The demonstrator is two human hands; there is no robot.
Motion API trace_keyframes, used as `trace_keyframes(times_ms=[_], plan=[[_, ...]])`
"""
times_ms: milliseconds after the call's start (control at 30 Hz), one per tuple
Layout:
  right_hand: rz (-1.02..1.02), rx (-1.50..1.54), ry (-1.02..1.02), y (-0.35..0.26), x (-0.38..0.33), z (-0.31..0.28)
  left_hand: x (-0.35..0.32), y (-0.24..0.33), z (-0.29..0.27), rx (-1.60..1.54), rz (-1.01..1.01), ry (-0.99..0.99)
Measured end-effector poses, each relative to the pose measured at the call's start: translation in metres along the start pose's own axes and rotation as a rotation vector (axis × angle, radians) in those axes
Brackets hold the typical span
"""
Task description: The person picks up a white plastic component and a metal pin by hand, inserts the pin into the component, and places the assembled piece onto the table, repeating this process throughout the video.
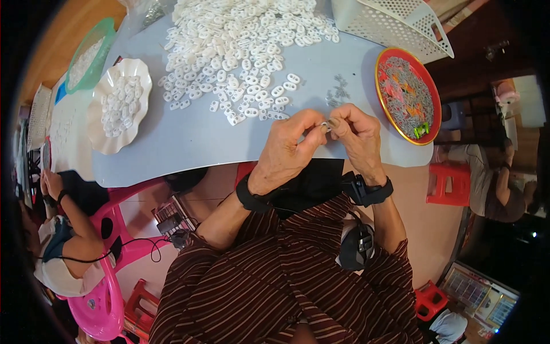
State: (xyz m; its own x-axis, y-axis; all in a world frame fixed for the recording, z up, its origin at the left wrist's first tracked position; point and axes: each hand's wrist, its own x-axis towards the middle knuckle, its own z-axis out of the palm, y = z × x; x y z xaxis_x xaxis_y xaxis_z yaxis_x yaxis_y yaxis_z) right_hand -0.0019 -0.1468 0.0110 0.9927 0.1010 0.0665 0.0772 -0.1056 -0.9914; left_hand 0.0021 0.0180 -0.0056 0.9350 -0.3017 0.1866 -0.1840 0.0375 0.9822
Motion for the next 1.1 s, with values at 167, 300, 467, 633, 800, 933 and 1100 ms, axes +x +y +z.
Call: trace_keyframes(times_ms=[167, 300, 467, 633, 800, 933, 1100], plan=[[-0.015, 0.062, -0.050, -0.001, -0.002, 0.001, 0.000, -0.006, 0.000, -0.039, 0.112, 0.044], [-0.050, 0.066, 0.031, -0.003, -0.002, 0.009, -0.009, 0.007, -0.009, 0.124, 0.222, 0.105], [0.056, 0.089, 0.025, 0.000, -0.003, 0.002, -0.027, 0.019, -0.062, 0.611, 0.328, 0.354], [0.012, 0.053, 0.025, 0.006, -0.002, 0.004, -0.026, 0.019, -0.076, 0.785, 0.292, 0.350], [-0.019, 0.107, 0.036, 0.010, -0.004, 0.003, -0.019, 0.012, -0.062, 0.983, 0.214, 0.354], [-0.022, 0.083, 0.041, 0.008, -0.005, 0.003, -0.018, 0.008, -0.062, 1.014, 0.203, 0.324], [-0.038, 0.079, 0.029, 0.008, -0.005, 0.003, -0.017, 0.009, -0.062, 0.992, 0.212, 0.291]])
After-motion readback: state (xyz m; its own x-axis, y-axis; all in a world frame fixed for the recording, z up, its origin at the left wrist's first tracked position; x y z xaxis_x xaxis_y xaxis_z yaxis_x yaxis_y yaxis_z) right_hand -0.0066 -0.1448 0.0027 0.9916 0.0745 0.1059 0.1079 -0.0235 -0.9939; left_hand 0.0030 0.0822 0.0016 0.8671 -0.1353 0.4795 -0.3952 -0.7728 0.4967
